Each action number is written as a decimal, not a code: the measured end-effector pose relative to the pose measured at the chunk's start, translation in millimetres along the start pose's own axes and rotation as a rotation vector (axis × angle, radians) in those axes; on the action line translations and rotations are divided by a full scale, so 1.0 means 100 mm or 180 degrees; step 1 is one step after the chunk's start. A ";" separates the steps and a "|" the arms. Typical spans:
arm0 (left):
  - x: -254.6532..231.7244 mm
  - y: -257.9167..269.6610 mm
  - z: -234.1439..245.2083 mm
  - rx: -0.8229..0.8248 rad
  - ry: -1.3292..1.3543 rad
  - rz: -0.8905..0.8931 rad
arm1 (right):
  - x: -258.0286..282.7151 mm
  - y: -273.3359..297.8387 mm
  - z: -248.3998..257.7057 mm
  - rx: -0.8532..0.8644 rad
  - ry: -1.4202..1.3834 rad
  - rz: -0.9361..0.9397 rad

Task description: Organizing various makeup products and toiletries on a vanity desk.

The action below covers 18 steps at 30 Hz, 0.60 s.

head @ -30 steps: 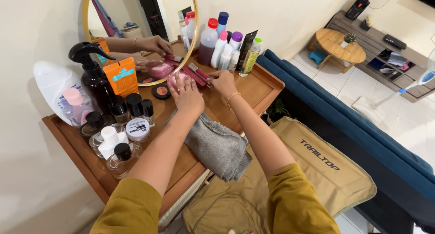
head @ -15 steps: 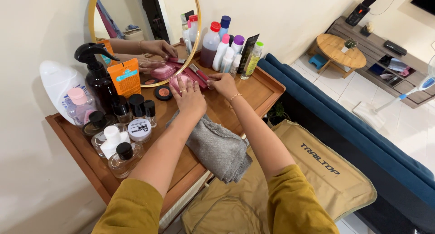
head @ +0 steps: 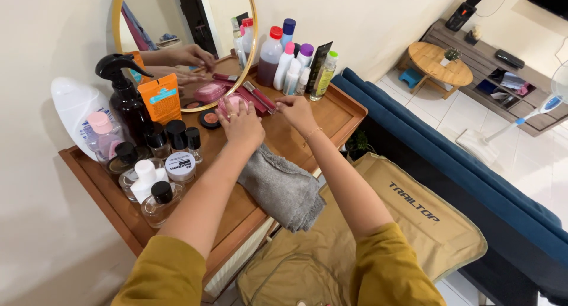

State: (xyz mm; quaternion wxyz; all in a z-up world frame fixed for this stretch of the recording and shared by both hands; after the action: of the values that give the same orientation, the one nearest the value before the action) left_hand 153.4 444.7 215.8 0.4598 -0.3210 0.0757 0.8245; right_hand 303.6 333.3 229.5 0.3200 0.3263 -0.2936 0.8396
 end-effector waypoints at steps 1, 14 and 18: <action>-0.01 0.02 0.08 0.0002 -0.0003 -0.0008 | 0.12 0.14 0.06 -0.0008 -0.0001 -0.0003; 0.05 0.44 0.33 0.0056 0.0305 0.0018 | 1.15 1.53 -0.01 0.1205 0.1225 0.0403; -0.11 0.75 0.48 0.0125 0.0439 0.0078 | 0.94 1.58 0.13 0.0694 0.1070 0.0466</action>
State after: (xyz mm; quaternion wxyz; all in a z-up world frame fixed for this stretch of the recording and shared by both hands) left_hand 74.7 414.3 247.6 0.4496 -0.3670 0.1274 0.8043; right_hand 138.4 258.2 262.2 0.2654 0.1921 -0.1665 0.9300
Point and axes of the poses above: each hand's wrist, its own y-axis away from the middle knuckle, its own z-axis out of the back of the hand, x = y × z, the point moved 5 cm from there along -y, towards the middle knuckle, and after that the axes turned 14 degrees about y, right-handed, at the moved point
